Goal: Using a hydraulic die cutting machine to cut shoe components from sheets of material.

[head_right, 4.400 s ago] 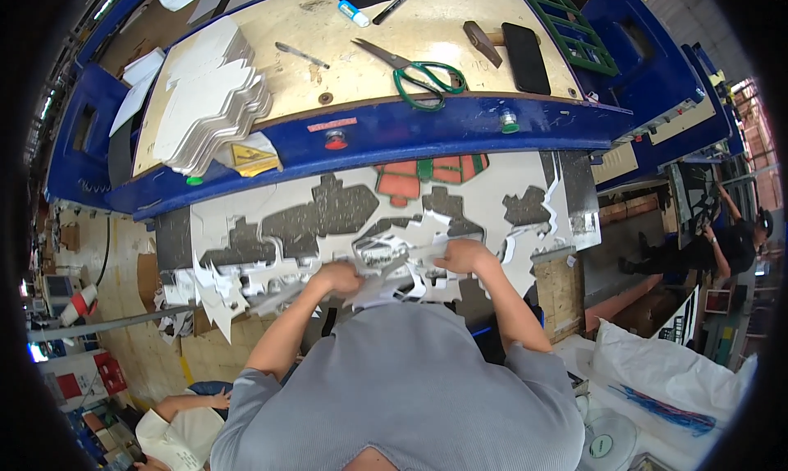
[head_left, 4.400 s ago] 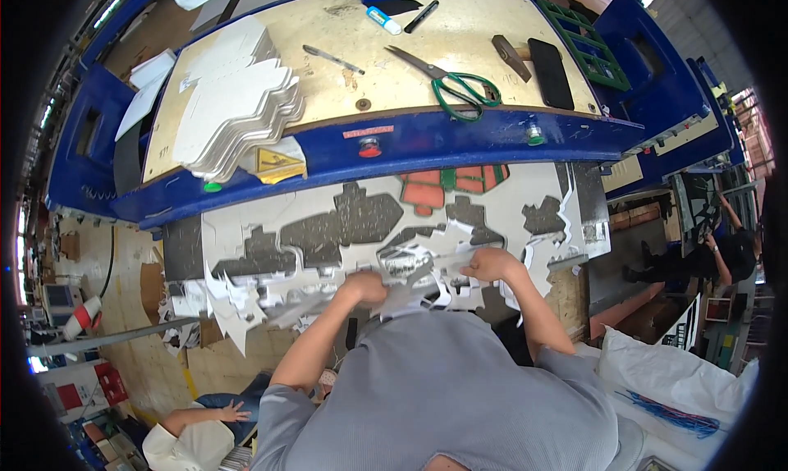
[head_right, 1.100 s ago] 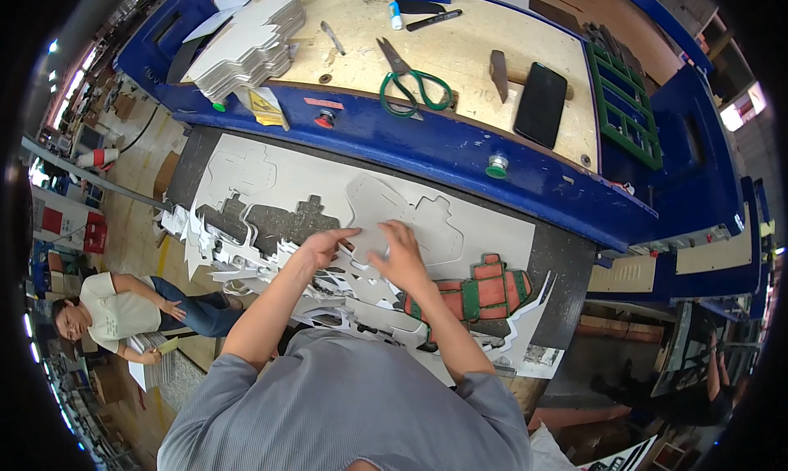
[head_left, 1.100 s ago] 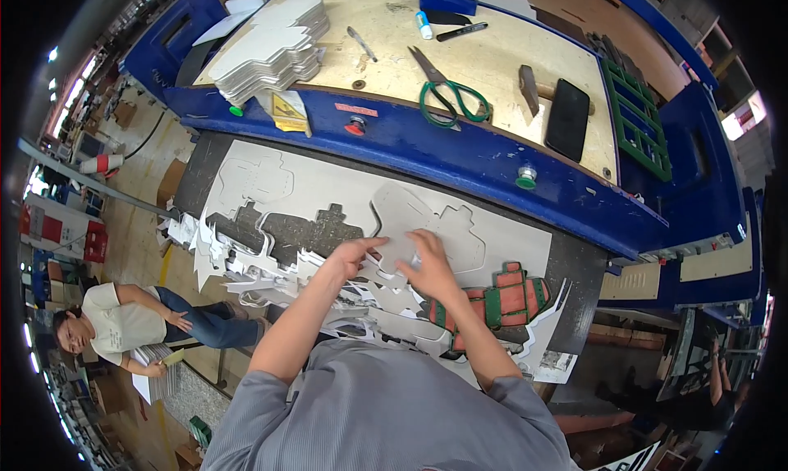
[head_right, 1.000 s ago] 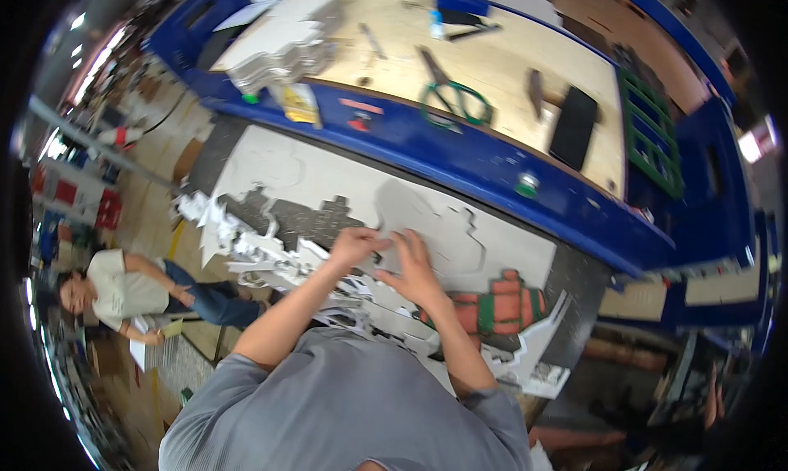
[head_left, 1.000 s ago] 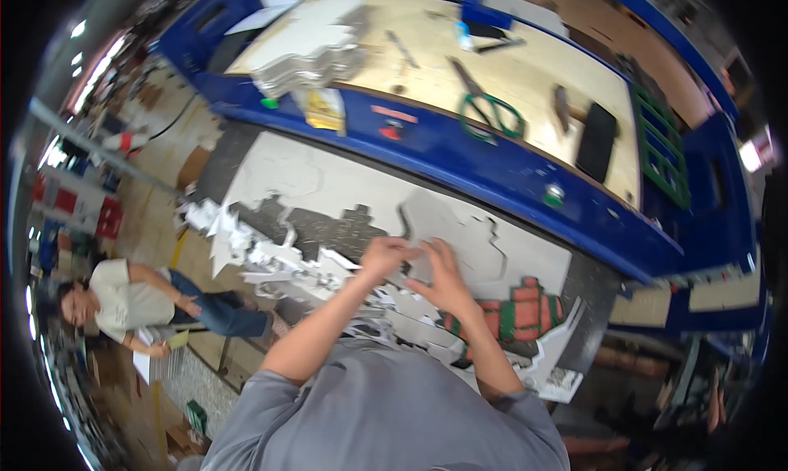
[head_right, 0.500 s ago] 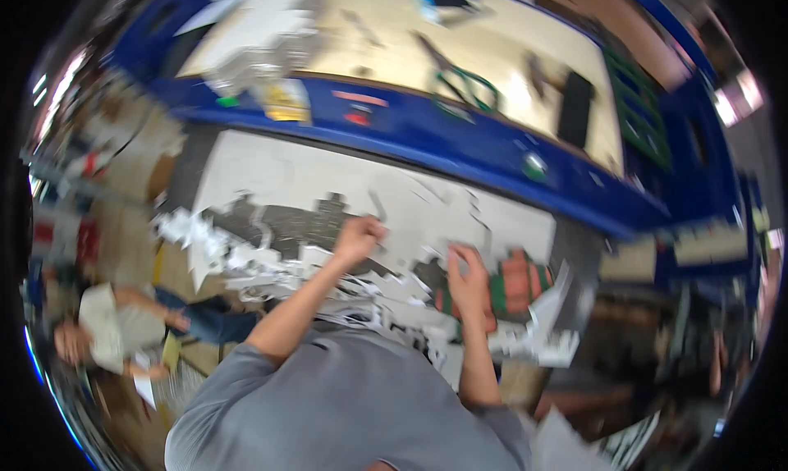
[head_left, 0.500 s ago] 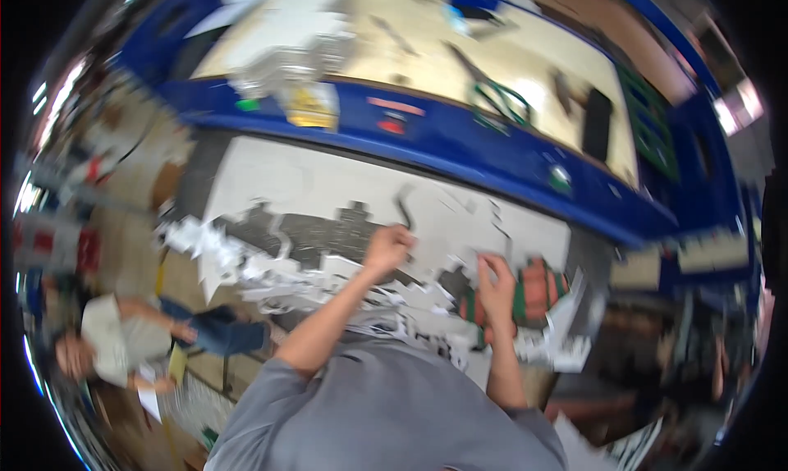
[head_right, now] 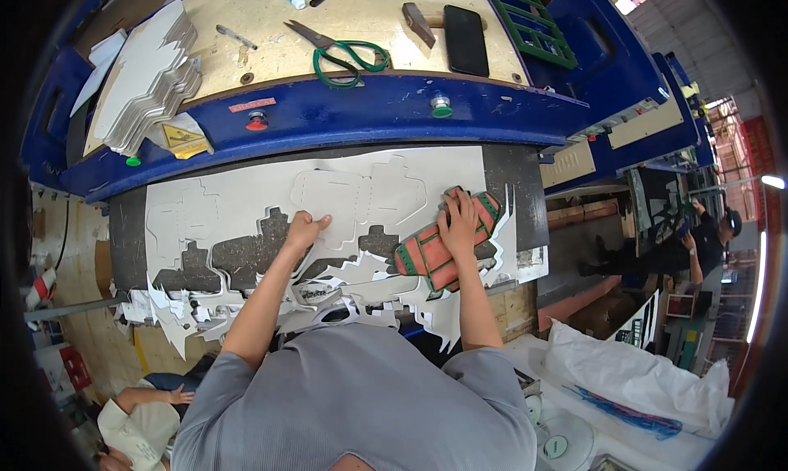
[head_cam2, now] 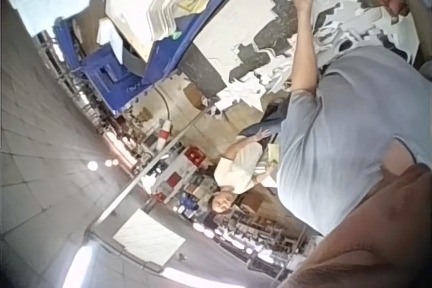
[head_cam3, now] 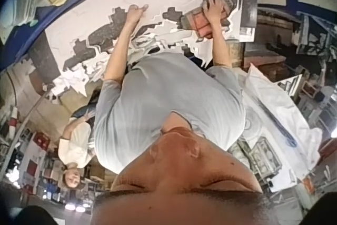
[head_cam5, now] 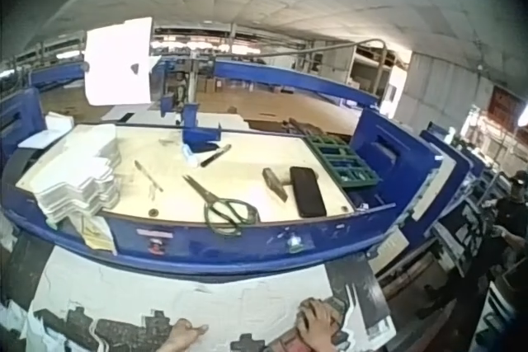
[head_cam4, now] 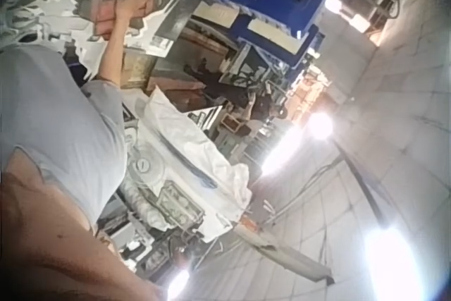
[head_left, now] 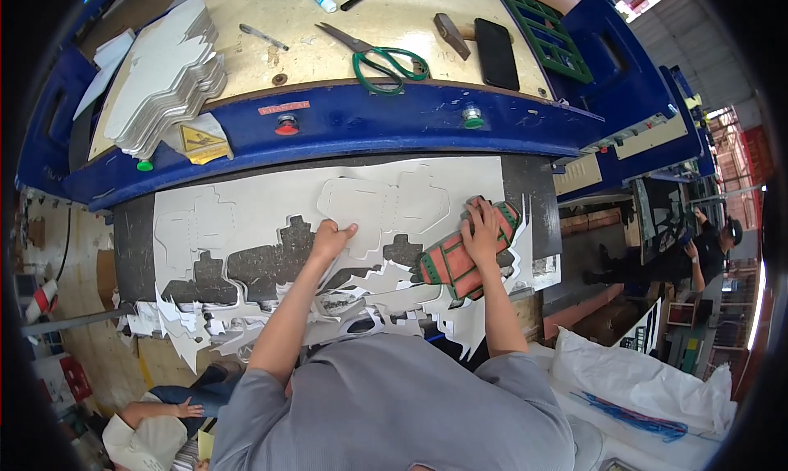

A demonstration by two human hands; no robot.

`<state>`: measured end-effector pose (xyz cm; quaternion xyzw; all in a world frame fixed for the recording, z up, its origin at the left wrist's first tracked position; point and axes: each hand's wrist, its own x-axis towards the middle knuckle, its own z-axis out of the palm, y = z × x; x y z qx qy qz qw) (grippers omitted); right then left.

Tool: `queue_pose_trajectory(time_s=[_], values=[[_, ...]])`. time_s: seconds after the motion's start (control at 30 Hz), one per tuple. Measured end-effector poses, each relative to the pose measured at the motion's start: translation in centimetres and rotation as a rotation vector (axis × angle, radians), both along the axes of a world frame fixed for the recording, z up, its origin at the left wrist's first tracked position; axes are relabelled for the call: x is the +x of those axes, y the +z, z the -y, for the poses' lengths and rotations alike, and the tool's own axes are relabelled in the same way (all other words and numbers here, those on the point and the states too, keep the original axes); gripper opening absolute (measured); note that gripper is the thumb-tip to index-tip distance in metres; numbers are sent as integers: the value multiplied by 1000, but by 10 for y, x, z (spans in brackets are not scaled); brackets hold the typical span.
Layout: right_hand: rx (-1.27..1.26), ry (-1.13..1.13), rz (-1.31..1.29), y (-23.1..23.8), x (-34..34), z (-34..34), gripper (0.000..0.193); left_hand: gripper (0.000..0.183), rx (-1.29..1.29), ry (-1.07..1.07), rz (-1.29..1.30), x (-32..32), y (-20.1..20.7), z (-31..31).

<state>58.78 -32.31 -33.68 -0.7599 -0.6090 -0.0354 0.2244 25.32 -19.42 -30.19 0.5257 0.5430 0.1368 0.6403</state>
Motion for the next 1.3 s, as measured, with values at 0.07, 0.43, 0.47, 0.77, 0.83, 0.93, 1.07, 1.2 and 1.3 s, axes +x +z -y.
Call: queue_pose_trajectory(time_s=[0.07, 0.43, 0.47, 0.77, 0.83, 0.93, 1.07, 1.2, 1.3], values=[[27, -10, -4, -4, 1, -4, 37, 40, 287, 47, -280, 12, 8, 2], [35, -2, -176, -3, 6, 1, 43, 37, 452, 68, -392, 29, 18, 13], [67, 38, -232, -2, 8, -1, 44, 35, 379, 78, -432, 30, 21, 10], [-553, 174, -538, 34, -135, -15, 28, 39, 110, 287, 117, 25, -22, -17], [-526, 177, -530, 6, -152, -41, 33, 42, 201, 274, -51, 15, -46, -22], [-534, 38, -477, -13, -158, -64, 27, 52, 336, 275, -260, 24, -43, -17], [-601, 40, -424, -19, -161, -74, 20, 53, 508, 245, -332, 41, -11, 11], [-610, 90, -407, -11, -164, -74, 20, 50, 663, 272, -354, 42, 6, 20], [-615, 21, -449, -12, -163, -72, 19, 54, 594, 342, -335, 42, 0, 6]])
